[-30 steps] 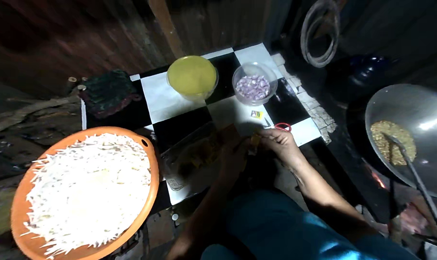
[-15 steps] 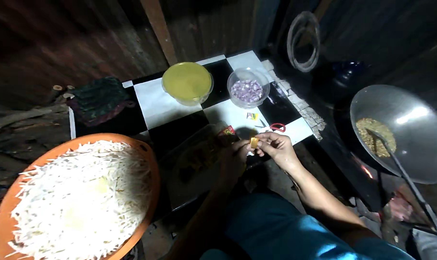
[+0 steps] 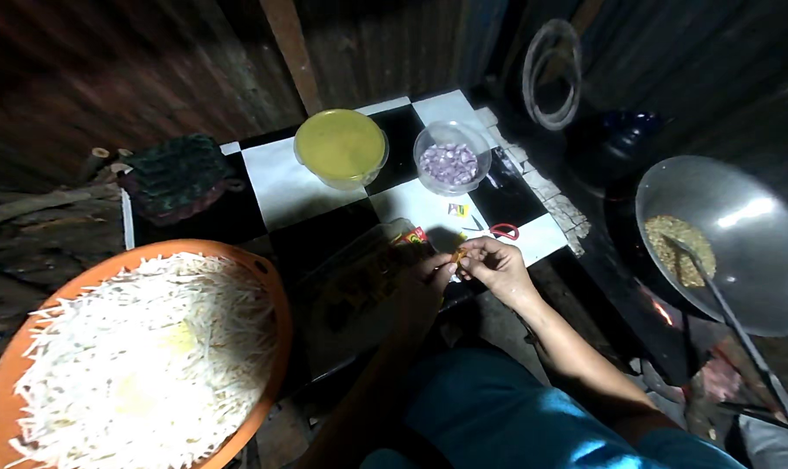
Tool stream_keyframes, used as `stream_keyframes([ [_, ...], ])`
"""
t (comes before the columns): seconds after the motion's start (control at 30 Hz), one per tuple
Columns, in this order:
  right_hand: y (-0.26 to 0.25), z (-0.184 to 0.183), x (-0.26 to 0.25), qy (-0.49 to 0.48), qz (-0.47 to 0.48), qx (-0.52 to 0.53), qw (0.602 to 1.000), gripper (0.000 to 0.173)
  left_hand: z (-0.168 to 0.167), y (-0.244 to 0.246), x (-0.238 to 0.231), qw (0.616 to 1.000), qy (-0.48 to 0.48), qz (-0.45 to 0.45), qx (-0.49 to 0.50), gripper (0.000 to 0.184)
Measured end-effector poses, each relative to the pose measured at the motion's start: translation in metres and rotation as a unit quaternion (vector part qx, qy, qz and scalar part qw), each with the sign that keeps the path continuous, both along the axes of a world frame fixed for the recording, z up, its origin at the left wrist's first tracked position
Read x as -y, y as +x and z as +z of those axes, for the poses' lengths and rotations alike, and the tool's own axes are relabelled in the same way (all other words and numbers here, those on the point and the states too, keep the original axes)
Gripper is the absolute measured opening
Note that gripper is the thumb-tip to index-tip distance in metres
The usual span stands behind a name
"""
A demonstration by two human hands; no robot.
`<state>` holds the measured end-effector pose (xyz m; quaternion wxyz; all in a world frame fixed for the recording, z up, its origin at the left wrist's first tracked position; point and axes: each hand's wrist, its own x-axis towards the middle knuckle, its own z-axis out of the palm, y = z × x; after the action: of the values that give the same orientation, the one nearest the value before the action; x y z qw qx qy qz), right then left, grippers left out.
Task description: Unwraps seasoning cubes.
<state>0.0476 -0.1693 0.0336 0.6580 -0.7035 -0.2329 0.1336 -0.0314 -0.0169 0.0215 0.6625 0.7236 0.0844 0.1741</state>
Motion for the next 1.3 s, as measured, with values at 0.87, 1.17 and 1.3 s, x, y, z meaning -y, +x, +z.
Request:
stream_keyframes([
  [0.87,0.003,0.003,-0.001,0.054,0.012,-0.127,0.99,0.027,-0.002,-0.002,0.013,0.958,0.284,0.024,0.023,0.024],
  [1.17,0.001,-0.005,-0.001,0.035,0.001,-0.112,0.993,0.024,-0.009,-0.003,0.018,0.948,0.317,0.013,0.015,0.025],
  [1.3,0.001,-0.007,0.0,0.029,-0.006,-0.095,0.995,0.023,-0.014,-0.003,0.023,0.954,0.299,0.024,0.021,0.023],
])
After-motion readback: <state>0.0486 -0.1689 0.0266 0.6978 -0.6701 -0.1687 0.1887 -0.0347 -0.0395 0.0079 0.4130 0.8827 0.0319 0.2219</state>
